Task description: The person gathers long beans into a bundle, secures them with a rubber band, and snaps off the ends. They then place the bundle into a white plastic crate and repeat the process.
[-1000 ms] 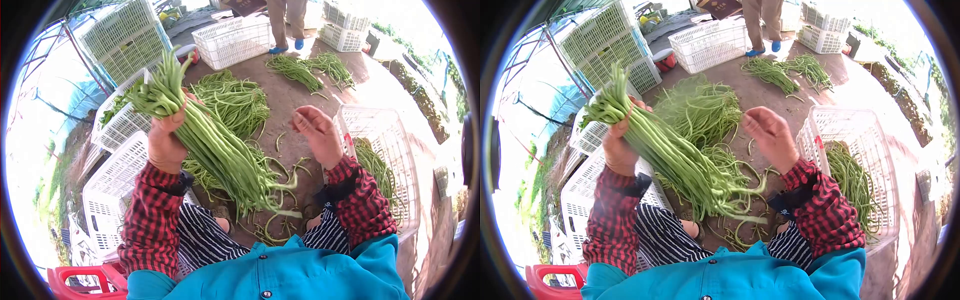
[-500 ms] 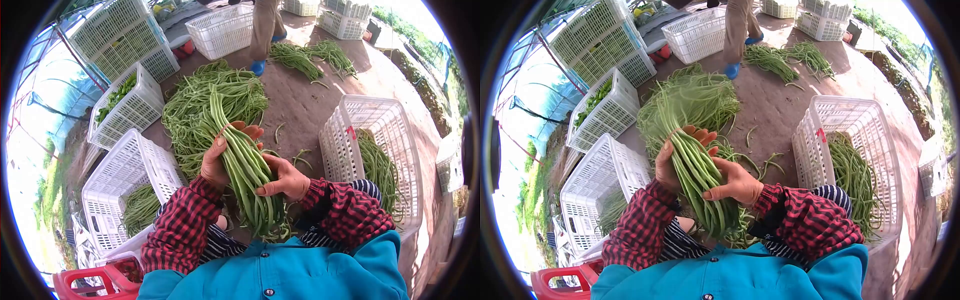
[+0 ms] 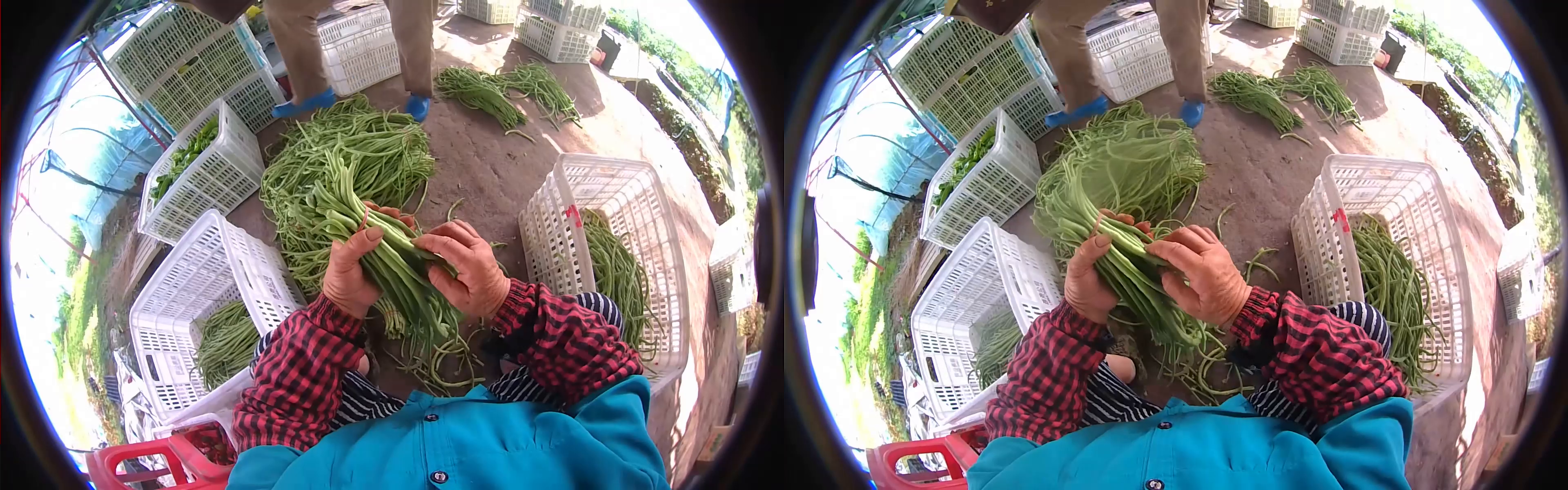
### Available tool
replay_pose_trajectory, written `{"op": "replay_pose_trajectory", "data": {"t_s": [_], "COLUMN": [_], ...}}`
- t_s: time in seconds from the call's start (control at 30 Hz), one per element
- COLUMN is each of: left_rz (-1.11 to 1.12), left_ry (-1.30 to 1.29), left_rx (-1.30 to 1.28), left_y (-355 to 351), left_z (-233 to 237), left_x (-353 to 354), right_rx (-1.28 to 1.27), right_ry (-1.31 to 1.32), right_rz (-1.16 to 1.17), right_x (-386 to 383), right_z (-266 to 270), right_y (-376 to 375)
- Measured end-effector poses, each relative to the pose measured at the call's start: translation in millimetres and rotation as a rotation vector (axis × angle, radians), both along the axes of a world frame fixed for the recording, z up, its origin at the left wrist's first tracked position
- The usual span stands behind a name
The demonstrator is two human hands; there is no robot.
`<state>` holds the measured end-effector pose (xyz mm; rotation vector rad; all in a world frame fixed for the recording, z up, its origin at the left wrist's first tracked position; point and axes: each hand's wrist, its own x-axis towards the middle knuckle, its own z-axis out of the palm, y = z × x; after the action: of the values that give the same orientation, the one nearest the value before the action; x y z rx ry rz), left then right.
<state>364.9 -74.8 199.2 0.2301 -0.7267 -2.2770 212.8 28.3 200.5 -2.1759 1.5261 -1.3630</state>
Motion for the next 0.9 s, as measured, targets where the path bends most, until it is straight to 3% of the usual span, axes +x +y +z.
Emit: {"op": "replay_pose_trajectory", "data": {"t_s": [0.17,0.33,0.47,0.63,0.7,0.73,0.8,0.9], "left_rz": [0.016,0.024,0.070,0.196,0.224,0.250,0.240,0.242], "left_ry": [-0.028,-0.107,-0.036,0.029,0.017,0.007,-0.017,-0.128], "left_rx": [-0.044,-0.092,0.113,0.145,0.127,0.107,0.127,0.055], "left_y": [3.8,7.1,-2.4,-38.4,-35.4,-32.6,-24.5,-14.2], "left_z": [0.0,-1.1,0.0,-2.7,0.9,3.9,4.5,5.7], "left_x": [-3.4,-4.7,-1.5,20.1,20.2,19.3,15.9,7.4], "right_rx": [0.082,0.189,0.165,0.125,0.543,0.542,0.466,0.438], "right_ry": [-0.035,0.231,0.309,0.354,-0.945,-0.946,-1.096,-0.677], "right_rz": [-0.069,-0.218,-0.252,-0.303,-0.209,-0.216,-0.007,-0.016], "right_x": [6.9,5.4,-1.8,-45.2,-50.0,-44.3,-19.0,12.6], "right_z": [7.6,16.7,15.3,-5.0,12.3,14.8,18.7,10.6], "right_y": [0.3,-1.1,4.3,11.8,11.0,10.8,5.2,-1.5]}}
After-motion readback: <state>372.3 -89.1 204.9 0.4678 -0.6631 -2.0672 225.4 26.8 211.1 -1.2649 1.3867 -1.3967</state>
